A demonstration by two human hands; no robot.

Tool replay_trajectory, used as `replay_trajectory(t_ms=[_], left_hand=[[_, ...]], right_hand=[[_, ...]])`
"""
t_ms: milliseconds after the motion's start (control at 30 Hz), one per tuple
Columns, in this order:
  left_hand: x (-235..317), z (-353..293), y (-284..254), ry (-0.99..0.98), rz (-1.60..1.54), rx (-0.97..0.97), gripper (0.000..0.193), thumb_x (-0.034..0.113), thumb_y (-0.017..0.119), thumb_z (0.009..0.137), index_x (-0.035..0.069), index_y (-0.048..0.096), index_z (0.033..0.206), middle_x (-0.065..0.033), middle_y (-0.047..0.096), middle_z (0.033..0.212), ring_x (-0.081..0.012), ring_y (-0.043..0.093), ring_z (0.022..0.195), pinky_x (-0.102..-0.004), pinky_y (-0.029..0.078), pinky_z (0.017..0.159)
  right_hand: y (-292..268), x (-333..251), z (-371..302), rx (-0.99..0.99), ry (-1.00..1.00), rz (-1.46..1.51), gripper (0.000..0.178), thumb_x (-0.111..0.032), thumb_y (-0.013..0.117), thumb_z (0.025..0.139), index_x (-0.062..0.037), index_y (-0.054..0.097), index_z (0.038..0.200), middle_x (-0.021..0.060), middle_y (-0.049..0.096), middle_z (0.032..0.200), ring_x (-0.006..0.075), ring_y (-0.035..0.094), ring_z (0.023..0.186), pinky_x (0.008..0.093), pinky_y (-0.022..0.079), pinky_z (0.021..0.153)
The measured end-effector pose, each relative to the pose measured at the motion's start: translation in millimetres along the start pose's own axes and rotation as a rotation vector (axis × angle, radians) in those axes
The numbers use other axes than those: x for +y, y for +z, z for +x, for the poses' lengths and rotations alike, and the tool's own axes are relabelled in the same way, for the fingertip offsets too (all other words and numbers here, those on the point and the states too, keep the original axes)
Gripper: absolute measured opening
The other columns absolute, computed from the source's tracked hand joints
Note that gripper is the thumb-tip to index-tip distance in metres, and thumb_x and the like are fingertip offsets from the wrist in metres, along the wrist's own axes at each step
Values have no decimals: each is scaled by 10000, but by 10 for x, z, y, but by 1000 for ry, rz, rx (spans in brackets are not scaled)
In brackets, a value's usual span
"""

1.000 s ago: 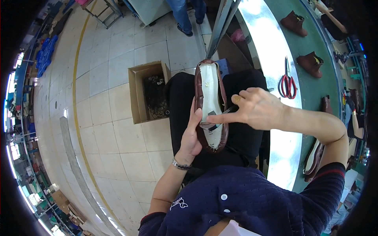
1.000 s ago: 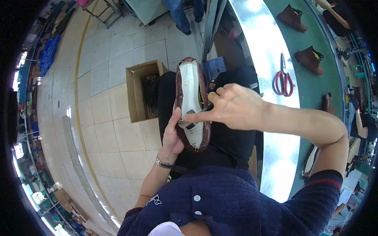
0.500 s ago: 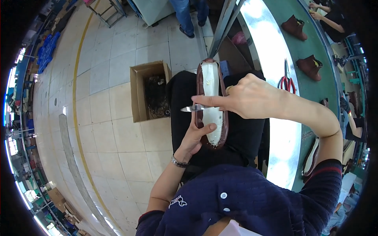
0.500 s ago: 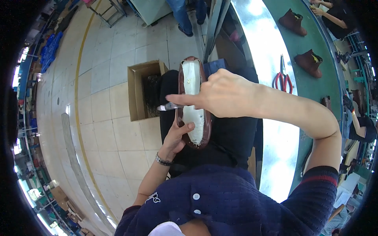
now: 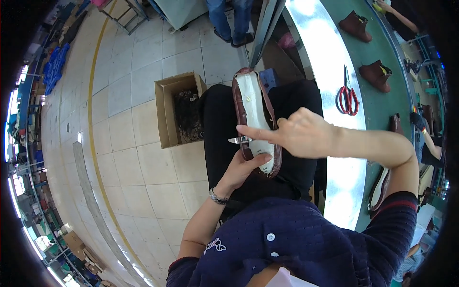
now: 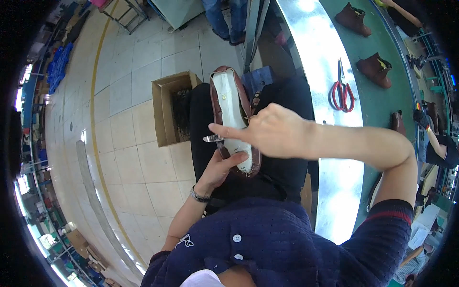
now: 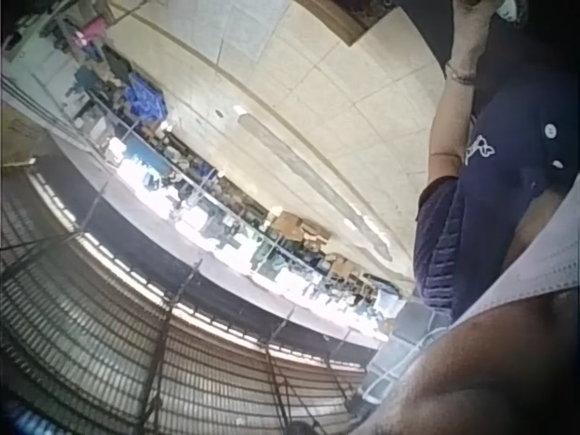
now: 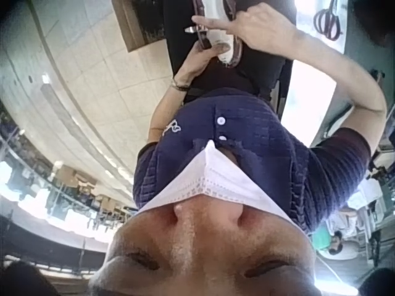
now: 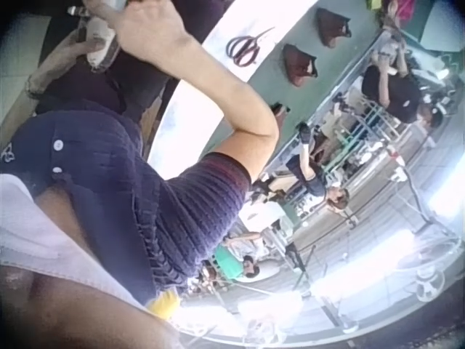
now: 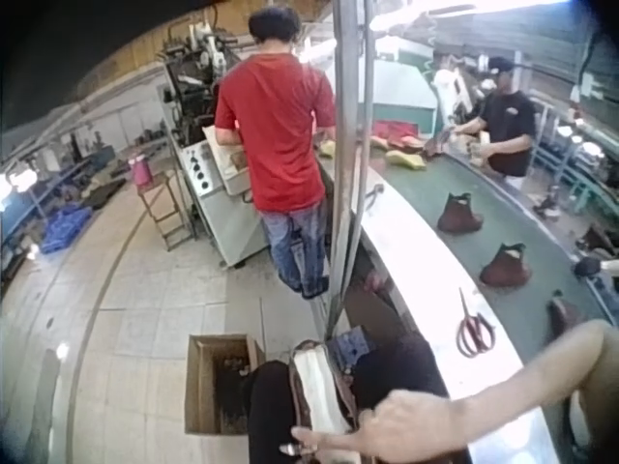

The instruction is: Assemble and trim shoe components using pliers, scissors, and a hammer.

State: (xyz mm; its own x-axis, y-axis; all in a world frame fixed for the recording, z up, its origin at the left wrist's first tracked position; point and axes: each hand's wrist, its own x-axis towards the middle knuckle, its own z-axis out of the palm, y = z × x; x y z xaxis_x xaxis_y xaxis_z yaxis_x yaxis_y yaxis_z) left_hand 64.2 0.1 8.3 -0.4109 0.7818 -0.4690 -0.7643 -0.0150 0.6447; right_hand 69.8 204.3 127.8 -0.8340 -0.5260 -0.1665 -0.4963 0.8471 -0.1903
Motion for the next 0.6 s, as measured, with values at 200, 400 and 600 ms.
replay_trajectory(t_ms=[200, 400, 600], left_hand=[[-295, -55, -285, 137, -143, -37, 398, 261, 518, 1005, -1, 503, 1304, -95, 576, 1263, -181, 531, 1195, -346, 470, 981], [32, 22, 13, 87, -125, -95, 326, 88, 692, 891, -17, 600, 1186, -79, 665, 1091, -140, 637, 952, -283, 522, 839], [-111, 26, 37, -38, 354, -42, 430, 133, 746, 846, -14, 575, 1212, -79, 675, 1082, -158, 647, 963, -296, 533, 831]], right_hand=[[-107, -296, -174, 164, -151, 177, 874, -16, 501, 860, -525, 166, 1486, 119, 540, 671, 157, 536, 430, 270, 468, 389], [-156, -338, -266, -127, -139, 113, 797, -10, 452, 899, -417, 169, 1523, 136, 602, 660, 180, 615, 507, 260, 513, 433], [143, -213, -396, -35, 64, 55, 837, -39, 464, 875, -509, 158, 1496, 153, 570, 696, 176, 606, 506, 264, 496, 421]])
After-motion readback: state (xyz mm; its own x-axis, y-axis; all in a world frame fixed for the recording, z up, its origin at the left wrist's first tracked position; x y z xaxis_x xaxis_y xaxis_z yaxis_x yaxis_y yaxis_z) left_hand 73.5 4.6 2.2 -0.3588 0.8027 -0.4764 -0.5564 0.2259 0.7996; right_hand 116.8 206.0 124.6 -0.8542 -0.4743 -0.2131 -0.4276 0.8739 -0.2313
